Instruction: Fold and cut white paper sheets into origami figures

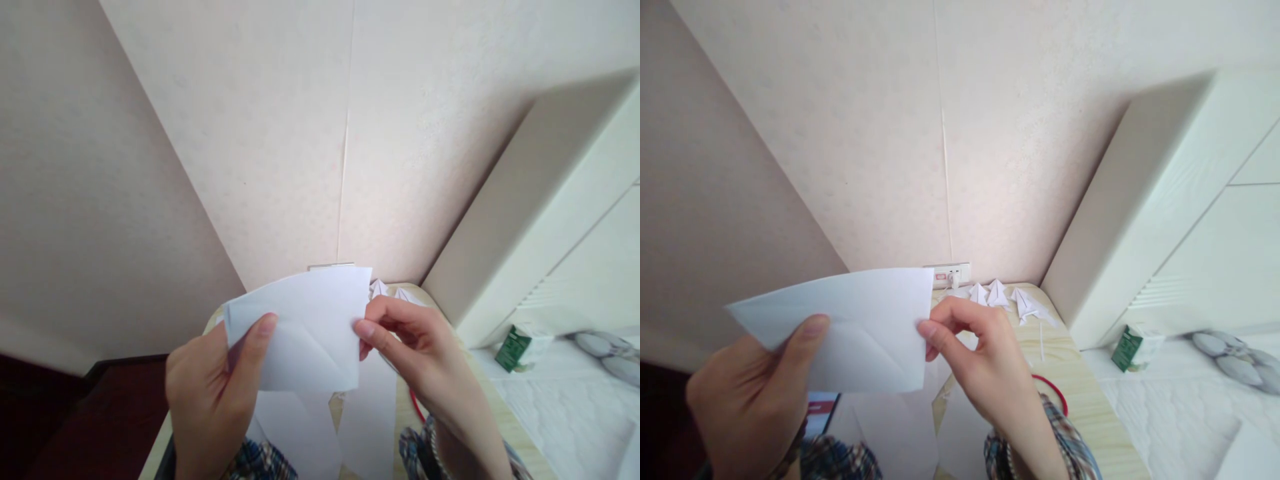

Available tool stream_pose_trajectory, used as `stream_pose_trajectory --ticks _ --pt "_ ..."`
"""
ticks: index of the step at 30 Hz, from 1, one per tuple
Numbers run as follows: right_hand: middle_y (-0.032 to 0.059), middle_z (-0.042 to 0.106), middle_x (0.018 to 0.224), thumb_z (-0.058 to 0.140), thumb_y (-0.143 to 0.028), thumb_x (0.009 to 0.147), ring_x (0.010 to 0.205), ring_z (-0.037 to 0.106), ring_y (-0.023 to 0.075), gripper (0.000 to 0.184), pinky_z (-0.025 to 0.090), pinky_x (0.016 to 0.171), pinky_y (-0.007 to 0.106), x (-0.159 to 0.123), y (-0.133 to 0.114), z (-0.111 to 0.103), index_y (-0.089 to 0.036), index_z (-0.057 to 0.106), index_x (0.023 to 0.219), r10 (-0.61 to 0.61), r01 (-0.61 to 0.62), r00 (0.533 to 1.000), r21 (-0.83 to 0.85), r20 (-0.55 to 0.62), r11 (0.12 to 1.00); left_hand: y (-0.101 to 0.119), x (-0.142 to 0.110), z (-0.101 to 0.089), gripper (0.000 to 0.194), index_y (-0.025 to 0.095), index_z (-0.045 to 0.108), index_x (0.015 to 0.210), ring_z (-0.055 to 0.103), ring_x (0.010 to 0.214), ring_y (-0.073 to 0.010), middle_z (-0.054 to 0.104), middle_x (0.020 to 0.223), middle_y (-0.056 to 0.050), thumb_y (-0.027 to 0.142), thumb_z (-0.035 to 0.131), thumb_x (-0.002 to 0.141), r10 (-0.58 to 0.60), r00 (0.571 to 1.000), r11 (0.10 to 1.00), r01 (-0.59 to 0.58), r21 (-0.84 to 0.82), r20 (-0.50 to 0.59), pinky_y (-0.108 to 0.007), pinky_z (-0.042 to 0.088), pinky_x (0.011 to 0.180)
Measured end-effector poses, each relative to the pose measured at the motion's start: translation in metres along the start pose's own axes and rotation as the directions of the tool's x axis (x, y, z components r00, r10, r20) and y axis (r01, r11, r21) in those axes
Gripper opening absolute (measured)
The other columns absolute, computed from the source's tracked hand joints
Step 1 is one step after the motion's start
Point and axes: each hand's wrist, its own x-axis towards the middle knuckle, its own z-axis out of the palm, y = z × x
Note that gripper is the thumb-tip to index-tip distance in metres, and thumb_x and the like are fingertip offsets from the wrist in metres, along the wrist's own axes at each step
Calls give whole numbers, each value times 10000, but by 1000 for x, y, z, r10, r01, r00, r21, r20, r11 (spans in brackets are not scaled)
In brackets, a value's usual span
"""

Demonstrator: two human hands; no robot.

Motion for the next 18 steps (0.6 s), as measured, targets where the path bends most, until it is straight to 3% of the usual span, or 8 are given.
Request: stream_pose_trajectory --ticks 3,7,13,18 --pt "-43 597 549 585 -314 914 549 548 107 332 375 559 244 -2 1 3 -208 548 601 -13 13 1000 -32 -19 999 -2 2 0 362 219 482 510 452 362 -97 433 403 67 245 594 853 47 999 998 -47 38 23 -257 317 437" --pt "-43 575 551 525 -327 950 557 524 109 388 356 554 250 -2 1 5 -211 518 580 -62 60 998 -83 -25 995 -3 1 1 289 229 565 584 488 373 -103 499 422 64 236 572 874 31 1000 999 -31 37 -2 -257 321 441" --pt "-37 632 615 657 -295 865 616 570 120 242 404 613 244 -1 -1 5 -207 594 648 -25 25 1000 -27 9 999 -3 -2 0 257 237 631 624 490 381 -108 521 423 77 292 601 873 -39 998 999 40 7 -50 -249 344 450" --pt "-44 602 602 657 -299 867 606 560 113 274 399 605 238 -2 0 6 -203 567 627 -27 31 999 -77 43 997 -5 0 -1 298 232 603 578 450 371 -92 465 416 87 273 604 873 -62 998 998 61 -31 -32 -236 334 431"
